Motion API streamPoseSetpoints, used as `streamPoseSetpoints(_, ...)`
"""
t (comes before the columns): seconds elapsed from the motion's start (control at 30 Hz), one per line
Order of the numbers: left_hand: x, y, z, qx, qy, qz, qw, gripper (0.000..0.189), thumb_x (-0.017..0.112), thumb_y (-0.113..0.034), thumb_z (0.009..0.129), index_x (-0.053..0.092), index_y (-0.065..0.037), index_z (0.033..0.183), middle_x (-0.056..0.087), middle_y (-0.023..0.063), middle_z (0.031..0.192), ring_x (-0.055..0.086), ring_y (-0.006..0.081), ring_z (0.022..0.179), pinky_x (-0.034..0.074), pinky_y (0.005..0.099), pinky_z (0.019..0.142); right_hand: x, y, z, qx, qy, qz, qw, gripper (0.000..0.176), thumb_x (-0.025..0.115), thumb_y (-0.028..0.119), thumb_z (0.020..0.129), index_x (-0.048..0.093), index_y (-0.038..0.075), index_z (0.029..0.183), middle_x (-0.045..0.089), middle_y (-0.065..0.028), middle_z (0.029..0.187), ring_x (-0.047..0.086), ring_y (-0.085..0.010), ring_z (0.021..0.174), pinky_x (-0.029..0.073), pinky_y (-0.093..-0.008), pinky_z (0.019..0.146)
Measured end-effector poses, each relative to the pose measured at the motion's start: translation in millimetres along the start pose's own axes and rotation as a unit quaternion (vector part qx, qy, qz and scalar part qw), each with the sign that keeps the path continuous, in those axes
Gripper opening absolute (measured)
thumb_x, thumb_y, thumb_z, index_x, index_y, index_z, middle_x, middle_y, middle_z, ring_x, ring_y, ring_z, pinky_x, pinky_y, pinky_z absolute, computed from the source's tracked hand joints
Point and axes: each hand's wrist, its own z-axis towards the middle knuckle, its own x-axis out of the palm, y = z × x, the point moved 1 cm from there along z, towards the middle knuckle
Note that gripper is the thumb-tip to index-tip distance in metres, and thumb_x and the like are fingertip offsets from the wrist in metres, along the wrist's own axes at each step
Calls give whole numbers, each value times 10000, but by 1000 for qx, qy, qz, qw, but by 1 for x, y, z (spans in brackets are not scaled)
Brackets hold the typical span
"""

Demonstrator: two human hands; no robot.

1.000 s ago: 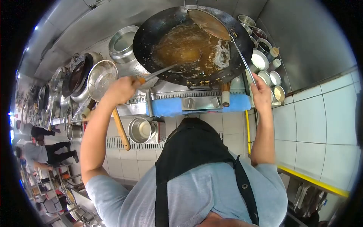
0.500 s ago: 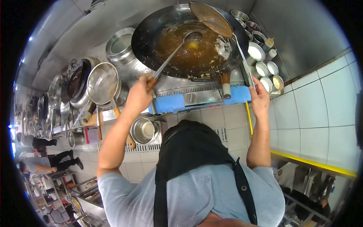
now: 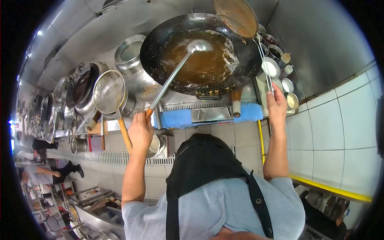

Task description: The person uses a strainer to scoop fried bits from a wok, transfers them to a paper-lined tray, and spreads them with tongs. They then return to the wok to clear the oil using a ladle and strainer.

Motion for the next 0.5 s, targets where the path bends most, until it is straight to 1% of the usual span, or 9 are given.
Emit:
streamPoseSetpoints(0.03,1,4,-6,-3,0,0,1000,210,657,-66,889,569,-63,1079,626,155,962,650,405,834,526,500,673,-1,-2,2,0,3,-1,1000,398,591,33,990,595,11,1387,578,62,878,452,-16,713,366,-190,612)
streamPoseSetpoints(0.1,8,22,-21,-61,29,6,998,199,668,-76,898,631,-94,1092,660,149,1037,639,391,959,506,457,829,-3,-12,2,-9,2,1,1000,394,584,39,997,592,14,1390,588,59,906,454,-16,719,364,-187,613)
streamPoseSetpoints(0.17,11,26,-30,-71,63,18,995,184,677,-104,906,630,-68,1080,681,160,1004,648,407,940,511,461,807,1,-9,-5,-21,10,-6,1000,380,579,75,1019,584,28,1396,565,72,881,437,-14,698,355,-188,599)
streamPoseSetpoints(0.23,12,17,-36,-153,147,-55,976,184,712,-123,885,572,-43,975,660,189,893,647,444,816,503,506,719,2,-17,-9,-11,32,13,999,390,587,93,1022,566,33,1407,532,80,823,419,-15,665,343,-200,569)
streamPoseSetpoints(0.3,16,9,-36,-148,132,-78,977,207,742,-162,887,592,-41,961,660,207,839,645,440,814,496,493,712,6,-20,-13,11,34,29,999,399,591,105,1024,550,33,1415,508,78,779,402,-20,628,330,-215,539)
streamPoseSetpoints(0.37,30,7,-53,-209,98,-179,956,225,756,-181,880,611,-37,973,635,207,802,612,403,738,495,448,693,4,-32,-8,21,53,59,997,385,593,109,1020,566,28,1395,535,54,767,446,-35,613,361,-222,524)
streamPoseSetpoints(0.4,49,11,-62,-207,72,-252,943,229,759,-184,893,609,-19,943,607,152,741,576,302,678,481,406,669,3,-34,-3,35,49,33,998,384,590,107,1017,569,26,1391,543,48,766,456,-39,616,367,-222,525)
streamPoseSetpoints(0.43,46,-6,-62,-215,80,-251,940,229,759,-184,893,609,-19,943,607,152,741,576,302,678,481,406,669,1,-33,3,49,48,11,998,383,587,106,1013,573,25,1388,552,41,766,467,-42,619,374,-223,526)
streamPoseSetpoints(0.5,26,-43,-54,-232,71,-301,922,246,753,-190,916,595,0,908,590,66,725,545,209,680,466,368,656,-7,-33,16,49,56,-11,997,385,578,108,1009,577,28,1386,563,32,771,469,-45,617,373,-223,527)
